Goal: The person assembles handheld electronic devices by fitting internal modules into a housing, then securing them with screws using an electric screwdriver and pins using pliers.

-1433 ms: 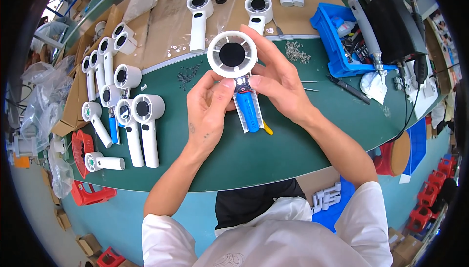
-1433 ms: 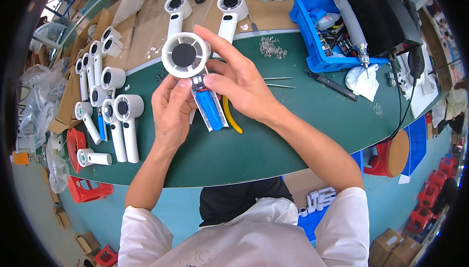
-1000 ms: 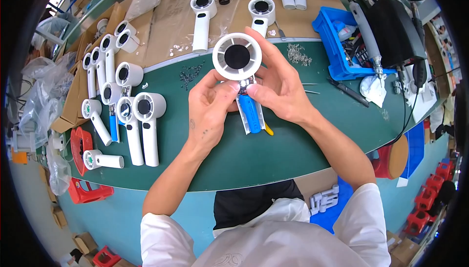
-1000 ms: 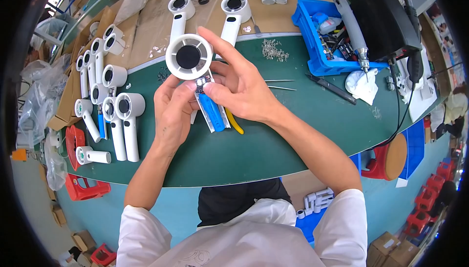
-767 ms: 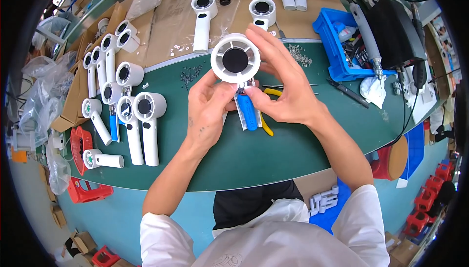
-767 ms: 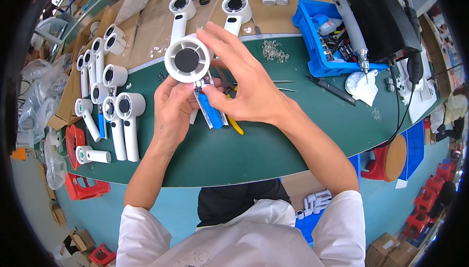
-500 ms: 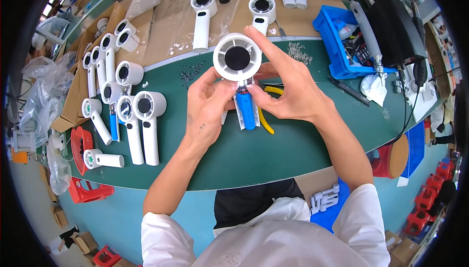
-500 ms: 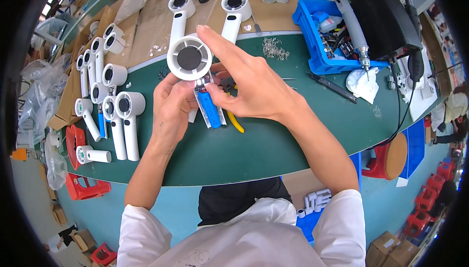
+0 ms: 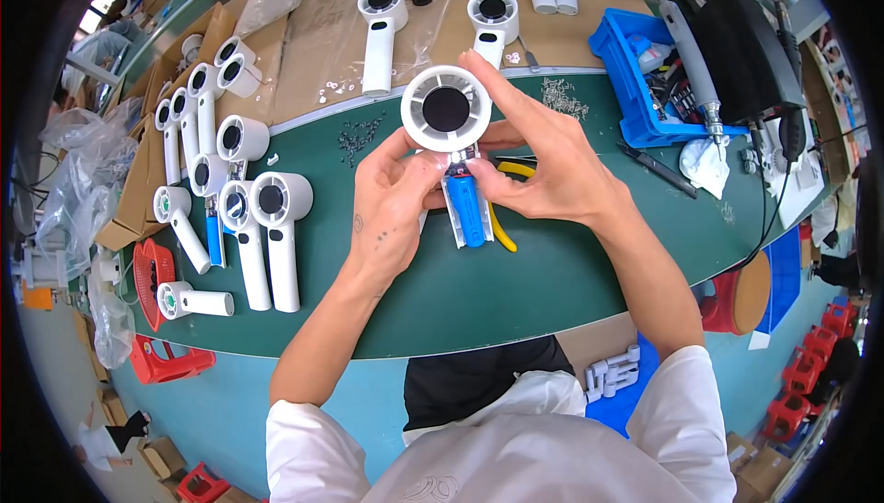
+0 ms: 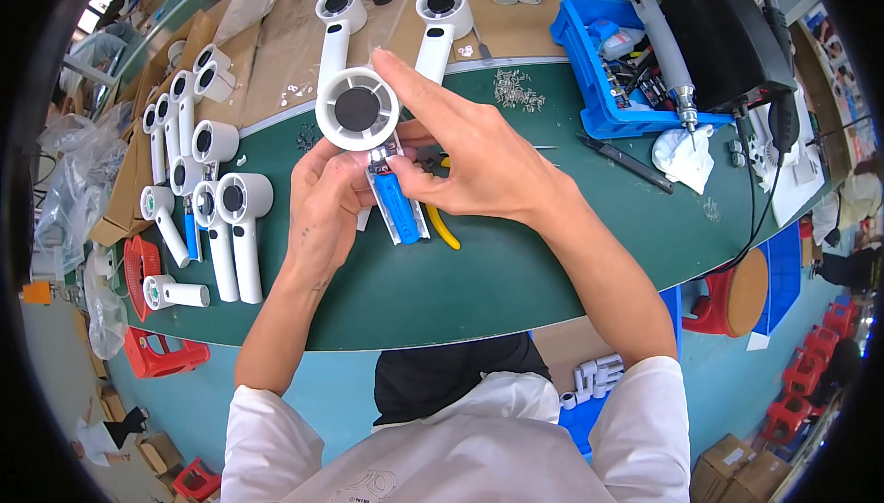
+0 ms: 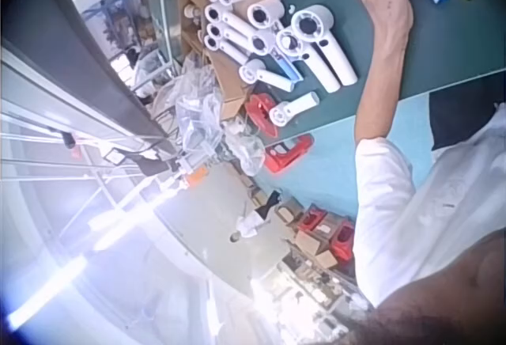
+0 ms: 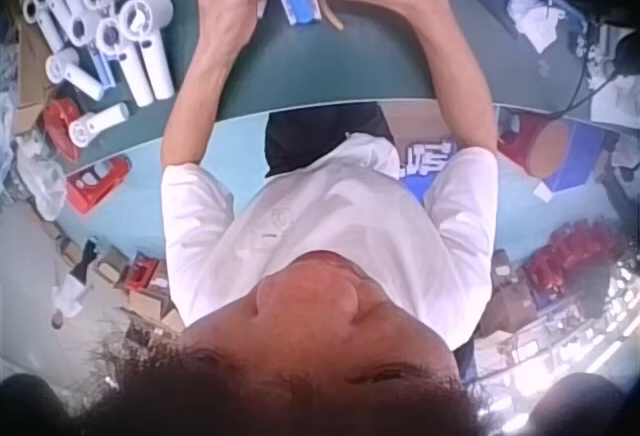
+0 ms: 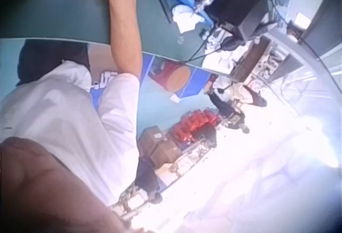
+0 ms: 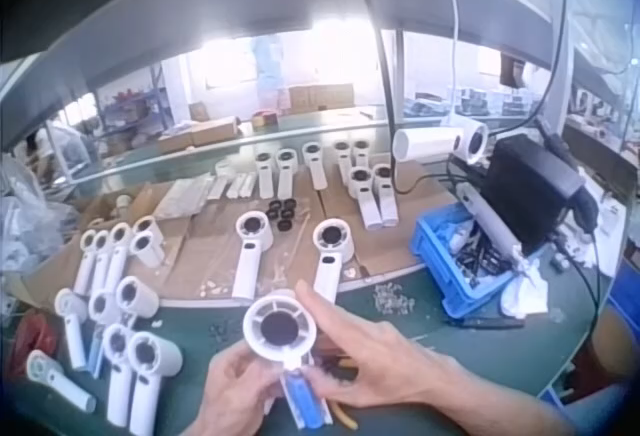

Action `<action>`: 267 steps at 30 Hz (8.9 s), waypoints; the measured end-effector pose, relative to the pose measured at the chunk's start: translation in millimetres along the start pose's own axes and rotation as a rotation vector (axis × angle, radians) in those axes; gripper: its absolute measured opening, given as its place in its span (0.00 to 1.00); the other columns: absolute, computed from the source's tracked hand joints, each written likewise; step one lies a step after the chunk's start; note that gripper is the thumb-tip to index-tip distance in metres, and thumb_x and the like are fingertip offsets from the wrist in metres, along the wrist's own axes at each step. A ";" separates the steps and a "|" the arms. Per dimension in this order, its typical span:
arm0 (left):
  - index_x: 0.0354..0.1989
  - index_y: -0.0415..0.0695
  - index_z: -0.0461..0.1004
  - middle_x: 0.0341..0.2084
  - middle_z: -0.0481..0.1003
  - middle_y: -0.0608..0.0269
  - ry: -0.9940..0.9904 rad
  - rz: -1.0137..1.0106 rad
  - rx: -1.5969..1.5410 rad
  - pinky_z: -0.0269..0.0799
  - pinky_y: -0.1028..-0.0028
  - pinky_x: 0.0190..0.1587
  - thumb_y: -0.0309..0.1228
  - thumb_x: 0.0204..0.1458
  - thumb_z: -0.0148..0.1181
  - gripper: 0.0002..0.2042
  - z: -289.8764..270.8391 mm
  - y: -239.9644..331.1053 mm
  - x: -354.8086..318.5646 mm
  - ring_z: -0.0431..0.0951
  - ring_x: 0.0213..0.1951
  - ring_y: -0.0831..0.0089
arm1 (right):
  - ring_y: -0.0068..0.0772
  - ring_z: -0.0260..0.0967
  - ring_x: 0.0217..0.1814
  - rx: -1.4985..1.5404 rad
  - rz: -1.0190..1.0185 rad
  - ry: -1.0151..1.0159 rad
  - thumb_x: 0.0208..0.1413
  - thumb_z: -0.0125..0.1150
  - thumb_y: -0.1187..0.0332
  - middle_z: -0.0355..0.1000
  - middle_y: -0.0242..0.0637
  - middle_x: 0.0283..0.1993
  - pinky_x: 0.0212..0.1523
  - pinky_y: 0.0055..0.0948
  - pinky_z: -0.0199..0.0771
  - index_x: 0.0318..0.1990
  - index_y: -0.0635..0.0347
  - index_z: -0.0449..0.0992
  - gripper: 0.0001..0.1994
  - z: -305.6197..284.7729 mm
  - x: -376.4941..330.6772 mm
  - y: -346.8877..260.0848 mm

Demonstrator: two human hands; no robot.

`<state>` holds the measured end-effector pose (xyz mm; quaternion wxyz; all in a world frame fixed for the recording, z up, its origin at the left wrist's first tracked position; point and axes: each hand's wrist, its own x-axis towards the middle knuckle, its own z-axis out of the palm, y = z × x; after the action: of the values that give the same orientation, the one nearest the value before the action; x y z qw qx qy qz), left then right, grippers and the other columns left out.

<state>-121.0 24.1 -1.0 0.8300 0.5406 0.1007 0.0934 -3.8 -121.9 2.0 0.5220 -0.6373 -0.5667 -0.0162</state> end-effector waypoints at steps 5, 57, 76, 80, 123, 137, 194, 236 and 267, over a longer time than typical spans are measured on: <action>0.52 0.31 0.66 0.40 0.76 0.53 0.009 -0.001 0.001 0.79 0.70 0.42 0.28 0.58 0.52 0.16 0.3 0.5 -0.2 0.79 0.39 0.71 | 0.39 0.77 0.48 0.012 0.004 -0.008 0.44 0.63 0.80 0.59 0.50 0.66 0.48 0.32 0.79 0.68 0.66 0.51 0.41 -0.5 0.3 -0.2; 0.51 0.33 0.66 0.42 0.76 0.53 0.011 0.123 0.067 0.70 0.72 0.50 0.30 0.58 0.56 0.17 -3.6 9.7 1.1 0.77 0.43 0.70 | 0.31 0.70 0.53 0.811 0.517 0.001 0.53 0.65 0.71 0.59 0.48 0.64 0.50 0.30 0.72 0.70 0.65 0.41 0.43 26.6 -6.1 -1.7; 0.54 0.31 0.64 0.43 0.68 0.43 0.171 0.370 1.698 0.66 0.60 0.48 0.32 0.57 0.54 0.21 4.8 -22.9 -25.4 0.70 0.45 0.47 | 0.21 0.67 0.19 0.831 0.293 0.367 0.58 0.51 0.66 0.68 0.34 0.25 0.20 0.21 0.69 0.48 0.62 0.65 0.13 26.7 -4.0 27.3; 0.57 0.31 0.63 0.43 0.68 0.46 0.252 0.448 1.531 0.66 0.64 0.49 0.28 0.57 0.54 0.21 -30.3 -19.2 -19.6 0.71 0.42 0.54 | 0.19 0.67 0.20 0.948 0.323 0.379 0.63 0.47 0.59 0.69 0.32 0.26 0.19 0.20 0.67 0.45 0.60 0.67 0.14 17.3 -0.9 14.3; 0.56 0.36 0.61 0.33 0.73 0.57 -0.192 0.122 -0.072 0.70 0.74 0.35 0.43 0.66 0.35 0.22 3.2 -23.5 10.1 0.73 0.32 0.72 | 0.18 0.69 0.24 0.711 0.503 0.383 0.51 0.63 0.77 0.69 0.33 0.42 0.21 0.19 0.70 0.51 0.62 0.64 0.20 23.2 -3.2 -2.2; 0.64 0.39 0.54 0.59 0.64 0.50 -0.085 0.182 -0.005 0.70 0.68 0.49 0.41 0.64 0.45 0.25 10.4 -23.1 9.7 0.73 0.46 0.68 | 0.13 0.65 0.24 0.560 0.455 0.379 0.48 0.66 0.77 0.68 0.32 0.39 0.21 0.17 0.66 0.52 0.62 0.62 0.24 28.0 -5.0 1.0; 0.47 0.35 0.72 0.39 0.77 0.54 0.241 0.561 0.680 0.73 0.69 0.47 0.26 0.50 0.65 0.17 2.3 -17.8 11.7 0.77 0.41 0.67 | 0.28 0.66 0.57 1.130 0.589 0.226 0.64 0.52 0.63 0.69 0.36 0.54 0.59 0.39 0.66 0.58 0.63 0.67 0.19 27.4 -9.3 19.5; 0.51 0.33 0.61 0.33 0.72 0.57 -0.274 0.215 0.225 0.73 0.76 0.33 0.38 0.65 0.43 0.17 14.2 -24.0 -0.5 0.76 0.31 0.73 | 0.20 0.70 0.22 0.849 0.514 0.050 0.66 0.46 0.57 0.73 0.45 0.51 0.16 0.17 0.70 0.57 0.68 0.64 0.23 13.9 -2.6 -9.1; 0.47 0.37 0.61 0.21 0.69 0.64 0.024 0.364 0.379 0.61 0.81 0.19 0.42 0.66 0.35 0.18 25.0 -40.5 -12.2 0.67 0.19 0.81 | 0.21 0.72 0.37 0.824 0.450 0.008 0.67 0.44 0.60 0.73 0.42 0.48 0.27 0.16 0.73 0.56 0.68 0.64 0.19 31.2 -11.0 -5.8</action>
<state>-124.2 -17.2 -27.5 0.6821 0.6945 0.0273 0.2272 -29.8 -109.4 -15.2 0.7243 -0.4839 -0.3714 0.3213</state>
